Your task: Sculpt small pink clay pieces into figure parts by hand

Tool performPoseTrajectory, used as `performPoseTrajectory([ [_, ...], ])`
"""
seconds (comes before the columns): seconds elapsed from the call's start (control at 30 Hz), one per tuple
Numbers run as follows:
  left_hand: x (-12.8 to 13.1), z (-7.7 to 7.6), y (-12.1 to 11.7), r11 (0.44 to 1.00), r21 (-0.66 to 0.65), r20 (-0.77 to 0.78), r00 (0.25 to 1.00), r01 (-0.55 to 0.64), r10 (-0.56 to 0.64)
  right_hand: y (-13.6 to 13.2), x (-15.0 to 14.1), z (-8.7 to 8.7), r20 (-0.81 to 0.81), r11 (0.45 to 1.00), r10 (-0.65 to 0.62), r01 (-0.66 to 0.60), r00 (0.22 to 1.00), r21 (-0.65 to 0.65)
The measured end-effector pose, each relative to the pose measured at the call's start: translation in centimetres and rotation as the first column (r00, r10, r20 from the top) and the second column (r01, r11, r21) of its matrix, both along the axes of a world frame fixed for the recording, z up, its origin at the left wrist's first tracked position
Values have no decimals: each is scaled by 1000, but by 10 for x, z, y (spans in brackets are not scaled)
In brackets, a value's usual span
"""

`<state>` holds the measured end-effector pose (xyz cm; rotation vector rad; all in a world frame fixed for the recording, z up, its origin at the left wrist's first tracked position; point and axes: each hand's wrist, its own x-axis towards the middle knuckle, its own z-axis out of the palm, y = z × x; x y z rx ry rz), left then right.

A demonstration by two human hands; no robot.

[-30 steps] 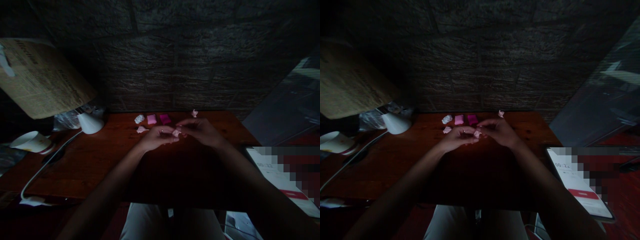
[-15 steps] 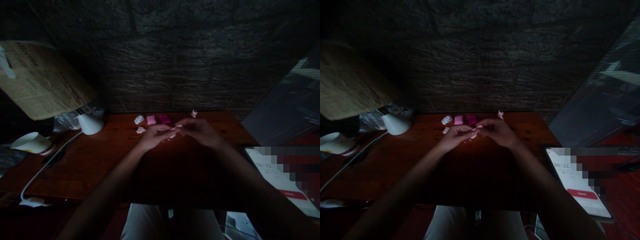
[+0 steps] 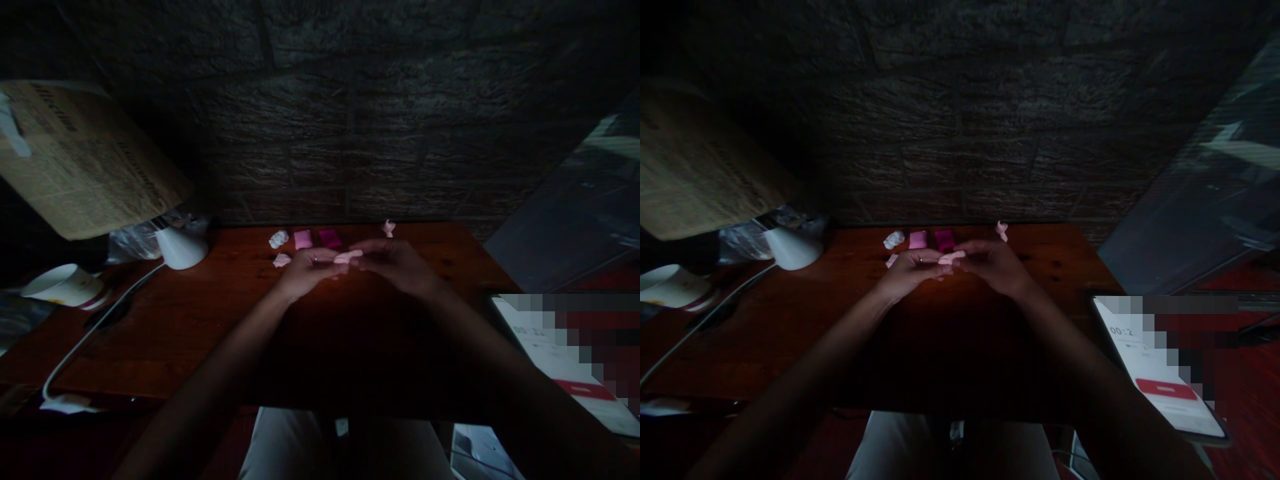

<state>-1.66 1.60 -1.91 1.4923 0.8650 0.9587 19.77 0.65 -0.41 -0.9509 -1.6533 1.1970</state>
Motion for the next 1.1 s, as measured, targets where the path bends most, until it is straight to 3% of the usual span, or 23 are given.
performPoseTrajectory([
  [0.13,0,0,0,999,-40,74,997,24,-21,-1,-1,0,25,998,-16,14,1000,65],
  [0.27,0,0,-1,999,-10,72,997,-32,33,-2,-5,-1,38,990,-38,33,999,139],
  [0.47,2,-3,-1,993,77,41,996,-87,84,1,-4,-6,52,992,-32,25,998,120],
  [0.7,5,-10,3,995,95,56,998,-31,26,-3,-5,-2,179,962,-181,137,967,237],
  [0.83,5,-14,6,986,154,39,997,-66,61,-4,-7,-3,236,954,-184,116,954,276],
  [0.97,2,-12,6,983,183,-28,999,22,-17,-3,-6,-7,259,970,-100,36,961,239],
  [1.1,-1,-8,5,982,143,-82,990,122,-111,0,-5,-10,165,982,-58,27,985,187],
])
